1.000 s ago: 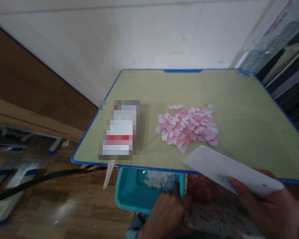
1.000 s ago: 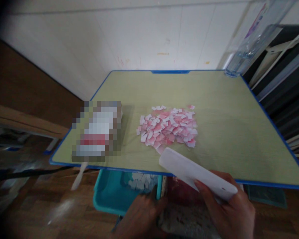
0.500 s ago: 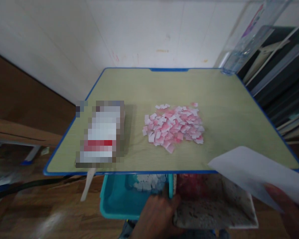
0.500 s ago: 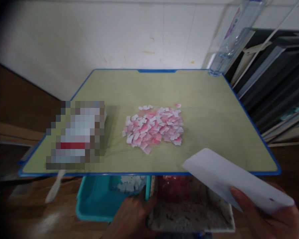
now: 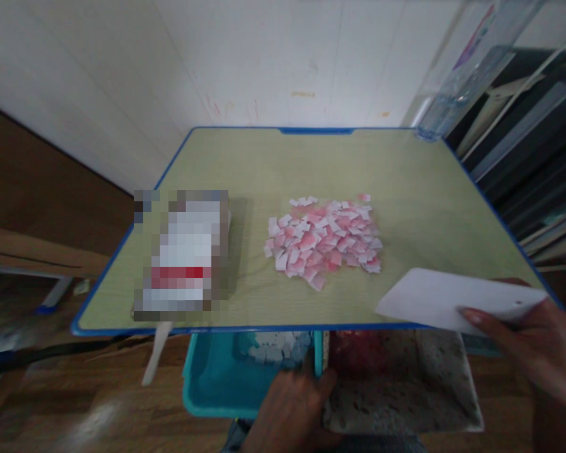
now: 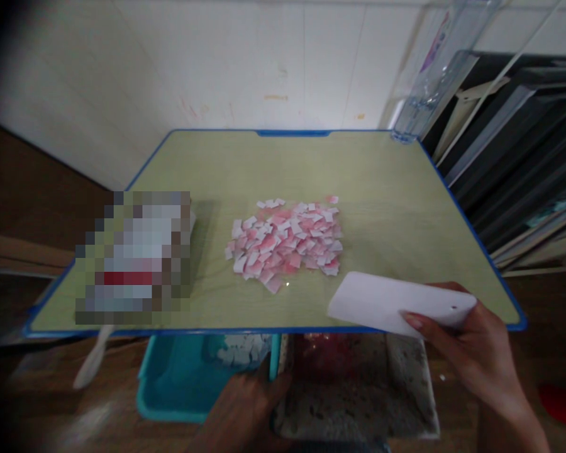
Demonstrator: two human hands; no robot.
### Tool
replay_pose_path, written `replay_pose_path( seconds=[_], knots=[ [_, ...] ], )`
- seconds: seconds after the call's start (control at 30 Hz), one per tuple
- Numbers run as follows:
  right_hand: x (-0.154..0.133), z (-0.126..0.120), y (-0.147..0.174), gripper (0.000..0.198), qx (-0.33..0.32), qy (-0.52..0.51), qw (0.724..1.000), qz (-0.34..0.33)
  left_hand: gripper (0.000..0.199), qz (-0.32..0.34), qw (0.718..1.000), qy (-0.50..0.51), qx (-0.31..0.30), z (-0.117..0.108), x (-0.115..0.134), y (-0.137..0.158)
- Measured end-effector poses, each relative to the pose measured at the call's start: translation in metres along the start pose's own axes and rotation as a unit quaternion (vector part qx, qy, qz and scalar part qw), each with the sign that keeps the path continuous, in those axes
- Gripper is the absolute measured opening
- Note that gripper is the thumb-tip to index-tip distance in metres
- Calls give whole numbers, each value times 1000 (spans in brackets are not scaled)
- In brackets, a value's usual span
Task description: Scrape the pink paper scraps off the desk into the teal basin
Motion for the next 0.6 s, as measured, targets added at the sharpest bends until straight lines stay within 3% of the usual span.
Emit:
replay_pose_path(
  seconds=[0.3,0.6],
  knots=[
    [14,4,1,24,-13,-24,999,37,51,-11,999,24,-35,6,-5,-1],
    [20,0,6,25,29,-15,999,-8,57,-31,999,16,-33,4,-8,2]
  ],
)
Point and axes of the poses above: each hand's wrist, its own y-axis away from the middle knuckle, its own z-axis out of the palm, x = y × z, the point moved 6 cm from there along -y, towards the middle knuckle, and after that the axes turned 13 degrees about y, right-handed, at the moved point
